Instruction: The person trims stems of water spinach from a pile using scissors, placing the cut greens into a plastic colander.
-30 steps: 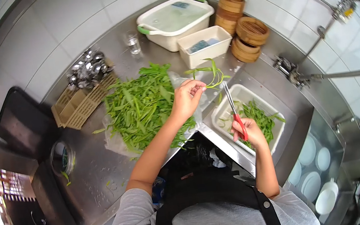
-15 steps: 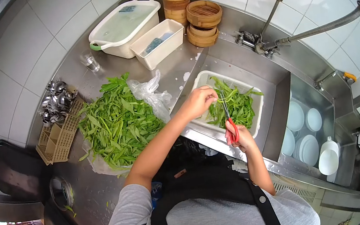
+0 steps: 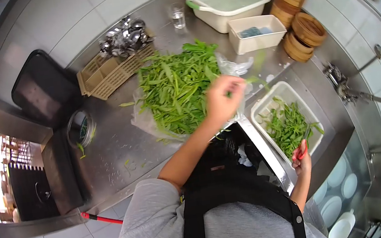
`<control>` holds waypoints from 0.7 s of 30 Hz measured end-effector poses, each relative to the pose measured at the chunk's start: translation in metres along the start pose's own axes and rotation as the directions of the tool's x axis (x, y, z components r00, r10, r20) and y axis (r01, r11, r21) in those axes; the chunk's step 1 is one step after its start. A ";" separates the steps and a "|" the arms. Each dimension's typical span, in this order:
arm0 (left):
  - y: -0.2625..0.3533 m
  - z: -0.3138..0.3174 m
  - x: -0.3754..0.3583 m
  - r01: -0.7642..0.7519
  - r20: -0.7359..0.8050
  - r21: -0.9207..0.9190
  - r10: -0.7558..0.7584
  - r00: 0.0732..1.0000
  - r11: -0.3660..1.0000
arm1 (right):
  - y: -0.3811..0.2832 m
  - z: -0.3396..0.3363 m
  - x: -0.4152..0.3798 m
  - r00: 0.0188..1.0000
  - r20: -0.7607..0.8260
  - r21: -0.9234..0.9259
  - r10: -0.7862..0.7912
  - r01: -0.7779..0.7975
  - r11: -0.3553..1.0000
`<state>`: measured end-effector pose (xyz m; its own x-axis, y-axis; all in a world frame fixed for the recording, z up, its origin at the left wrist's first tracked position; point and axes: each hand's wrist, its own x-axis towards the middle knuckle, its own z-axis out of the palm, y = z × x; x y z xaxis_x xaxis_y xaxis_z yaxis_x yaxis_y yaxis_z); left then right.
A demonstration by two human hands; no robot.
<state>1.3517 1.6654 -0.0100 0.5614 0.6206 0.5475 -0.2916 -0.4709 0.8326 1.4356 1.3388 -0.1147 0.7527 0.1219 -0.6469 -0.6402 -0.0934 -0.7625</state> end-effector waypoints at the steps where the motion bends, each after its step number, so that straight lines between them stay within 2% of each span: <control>1: 0.001 -0.035 0.007 -0.072 -0.139 0.090 0.084 0.987 0.993 | -0.003 0.003 0.001 1.000 0.013 -0.004 -0.020 0.020 1.000; 2: 0.006 -0.070 0.011 -0.074 -0.273 0.260 0.147 0.951 0.963 | -0.006 0.006 0.003 0.999 0.023 -0.005 -0.040 0.041 0.999; 3: -0.009 -0.107 0.011 -0.082 -0.381 0.315 0.205 0.901 0.945 | -0.008 0.010 0.005 0.999 0.034 -0.012 -0.040 0.040 0.999; 4: -0.004 -0.140 0.010 0.008 -0.474 0.429 0.218 0.853 0.903 | -0.011 0.016 0.007 0.997 0.047 -0.016 -0.067 0.068 0.998; 6: -0.013 -0.204 0.004 0.054 -0.587 0.460 0.258 0.767 0.886 | -0.016 0.029 0.010 0.993 0.073 -0.026 -0.095 0.097 0.995; 8: -0.010 -0.261 -0.005 0.164 -0.605 0.651 0.376 0.702 0.742 | -0.023 0.046 0.010 0.991 0.087 -0.088 -0.101 0.109 0.990; 10: -0.007 -0.310 -0.014 0.227 -0.610 0.738 0.485 0.627 0.636 | -0.027 0.061 0.011 0.984 0.141 -0.095 -0.110 0.124 0.988; 12: -0.010 -0.357 -0.026 0.364 -0.634 0.762 0.500 0.590 0.537 | -0.030 0.075 0.013 0.978 0.174 -0.109 -0.112 0.132 0.985; 13: -0.023 -0.391 -0.035 0.370 -0.637 0.761 0.508 0.580 0.533 | -0.030 0.081 0.016 0.974 0.191 -0.119 -0.121 0.145 0.982; 14: -0.041 -0.426 -0.045 0.484 -0.608 0.794 0.476 0.635 0.368 | -0.031 0.087 0.016 0.972 0.201 -0.121 -0.125 0.151 0.981; 15: -0.040 -0.434 -0.046 0.571 -0.589 0.800 0.428 0.685 0.186 | -0.032 0.093 0.017 0.963 0.240 -0.111 -0.123 0.154 0.982; 16: -0.040 -0.440 -0.048 0.577 -0.594 0.795 0.432 0.679 0.187 | -0.033 0.097 0.016 0.953 0.278 -0.101 -0.122 0.155 0.983; 17: -0.040 -0.445 -0.052 0.754 -0.755 0.655 0.089 0.650 0.048 | -0.034 0.101 0.016 0.947 0.299 -0.093 -0.120 0.154 0.984; 18: -0.037 -0.446 -0.051 0.842 -0.848 0.516 -0.236 0.475 -0.157 | -0.036 0.104 0.015 0.945 0.304 -0.096 -0.123 0.159 0.983; 19: -0.037 -0.461 -0.048 0.807 -0.813 0.571 -0.241 0.531 -0.150 | -0.038 0.109 0.013 0.947 0.295 -0.116 -0.131 0.171 0.978; 20: -0.038 -0.467 -0.043 0.719 -0.714 0.693 -0.090 0.694 0.053 | -0.040 0.113 0.013 0.949 0.284 -0.136 -0.137 0.181 0.974; 21: -0.025 -0.464 -0.034 0.564 -0.593 0.795 0.093 0.800 0.221 | -0.040 0.115 0.015 0.940 0.302 -0.108 -0.157 0.198 0.974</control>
<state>0.9806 1.9470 -0.0111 -0.0376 0.8247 0.5644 0.8682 -0.2526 0.4271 1.4552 1.4577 -0.0929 0.7619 0.4282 -0.4860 -0.4586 -0.1732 -0.8716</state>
